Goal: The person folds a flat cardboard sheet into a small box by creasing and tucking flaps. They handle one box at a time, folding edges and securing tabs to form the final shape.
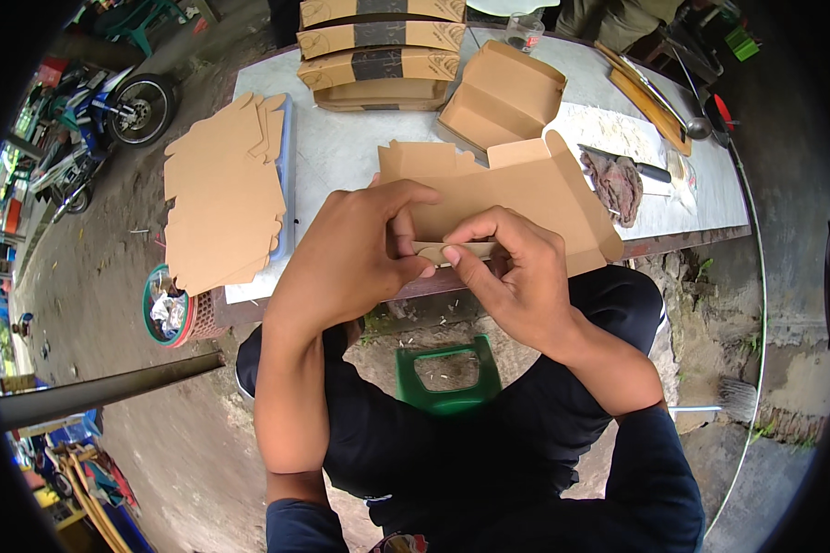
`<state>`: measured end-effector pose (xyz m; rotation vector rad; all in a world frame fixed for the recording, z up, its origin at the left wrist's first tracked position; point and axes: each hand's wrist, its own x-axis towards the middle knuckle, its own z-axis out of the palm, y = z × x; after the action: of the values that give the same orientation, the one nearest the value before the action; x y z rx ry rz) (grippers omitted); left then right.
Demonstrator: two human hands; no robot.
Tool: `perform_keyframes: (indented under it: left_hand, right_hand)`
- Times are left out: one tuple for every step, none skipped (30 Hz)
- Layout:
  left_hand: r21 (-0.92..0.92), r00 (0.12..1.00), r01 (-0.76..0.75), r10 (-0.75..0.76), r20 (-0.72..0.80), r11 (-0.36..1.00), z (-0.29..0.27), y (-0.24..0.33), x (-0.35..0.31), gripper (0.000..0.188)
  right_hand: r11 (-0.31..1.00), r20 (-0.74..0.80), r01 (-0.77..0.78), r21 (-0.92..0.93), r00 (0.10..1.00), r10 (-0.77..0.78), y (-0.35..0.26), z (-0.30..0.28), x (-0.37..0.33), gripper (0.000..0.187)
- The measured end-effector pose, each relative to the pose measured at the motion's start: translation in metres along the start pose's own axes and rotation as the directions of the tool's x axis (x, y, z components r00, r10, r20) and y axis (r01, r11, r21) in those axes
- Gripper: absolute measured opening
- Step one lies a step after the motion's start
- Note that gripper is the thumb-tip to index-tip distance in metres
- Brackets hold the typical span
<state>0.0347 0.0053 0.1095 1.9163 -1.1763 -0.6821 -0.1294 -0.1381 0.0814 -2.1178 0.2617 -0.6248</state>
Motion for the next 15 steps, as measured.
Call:
perform_keyframes:
  left_hand:
    - [0.012,1.000,-0.016,0.016,-0.026,1.000,0.001,0.000,0.000,0.057]
    - [0.024,0.998,-0.032,0.033,-0.050,0.999,0.005,0.001,0.001,0.055]
    - [0.042,0.996,-0.051,0.054,-0.072,0.998,0.006,0.001,0.003,0.053]
    - [0.022,0.978,-0.129,0.130,-0.163,0.991,0.008,-0.002,0.002,0.050]
    - [0.009,0.946,-0.208,0.203,-0.253,0.978,0.012,-0.008,0.000,0.047]
    - [0.003,0.902,-0.289,0.273,-0.335,0.957,0.017,-0.013,0.000,0.045]
    - [0.086,0.844,-0.362,0.366,-0.391,0.928,0.019,-0.018,0.002,0.041]
    - [0.171,0.775,-0.426,0.456,-0.437,0.888,0.020,-0.024,0.004,0.036]
    - [0.256,0.697,-0.476,0.539,-0.472,0.841,0.021,-0.026,0.004,0.032]
    - [0.154,0.719,-0.484,0.492,-0.490,0.861,0.025,-0.025,0.003,0.030]
    - [0.050,0.742,-0.487,0.443,-0.503,0.872,0.030,-0.022,0.001,0.027]
    - [-0.054,0.764,-0.486,0.394,-0.511,0.872,0.033,-0.020,0.000,0.026]
    - [0.009,0.738,-0.507,0.440,-0.512,0.862,0.033,-0.020,0.001,0.025]
    - [0.073,0.711,-0.525,0.484,-0.510,0.848,0.033,-0.021,0.003,0.024]
    - [0.134,0.684,-0.541,0.527,-0.504,0.830,0.033,-0.021,0.005,0.023]
  right_hand:
    - [0.999,-0.019,0.031,-0.009,0.999,-0.032,0.002,0.002,0.000,0.010]
    - [0.999,-0.038,-0.006,0.032,0.999,0.008,0.006,0.005,-0.002,0.009]
    - [0.996,-0.061,-0.042,0.076,0.997,0.046,0.009,0.006,-0.003,0.009]
    - [0.990,-0.083,-0.076,0.119,0.993,0.086,0.011,0.006,-0.003,0.009]
    - [0.981,-0.070,-0.116,0.157,0.989,0.128,0.009,0.000,-0.002,0.008]
    - [0.958,-0.094,-0.107,0.266,0.986,0.136,0.009,0.000,0.000,0.009]
    - [0.924,-0.117,-0.094,0.371,0.982,0.147,0.008,0.000,0.002,0.009]
    - [0.879,-0.139,-0.076,0.472,0.978,0.159,0.008,-0.001,0.004,0.010]
    - [0.881,-0.113,-0.077,0.467,0.983,0.145,0.009,-0.004,0.005,0.011]
    - [0.868,-0.099,-0.102,0.486,0.980,0.171,0.008,-0.005,0.005,0.011]
    - [0.854,-0.085,-0.127,0.504,0.977,0.195,0.005,-0.006,0.005,0.011]
    - [0.841,-0.071,-0.149,0.520,0.974,0.217,0.003,-0.007,0.005,0.012]
    - [0.839,-0.072,-0.161,0.519,0.970,0.231,0.002,-0.006,0.005,0.012]
    - [0.837,-0.073,-0.173,0.519,0.967,0.245,0.002,-0.004,0.004,0.012]
    - [0.835,-0.074,-0.187,0.518,0.962,0.261,0.002,-0.001,0.003,0.012]
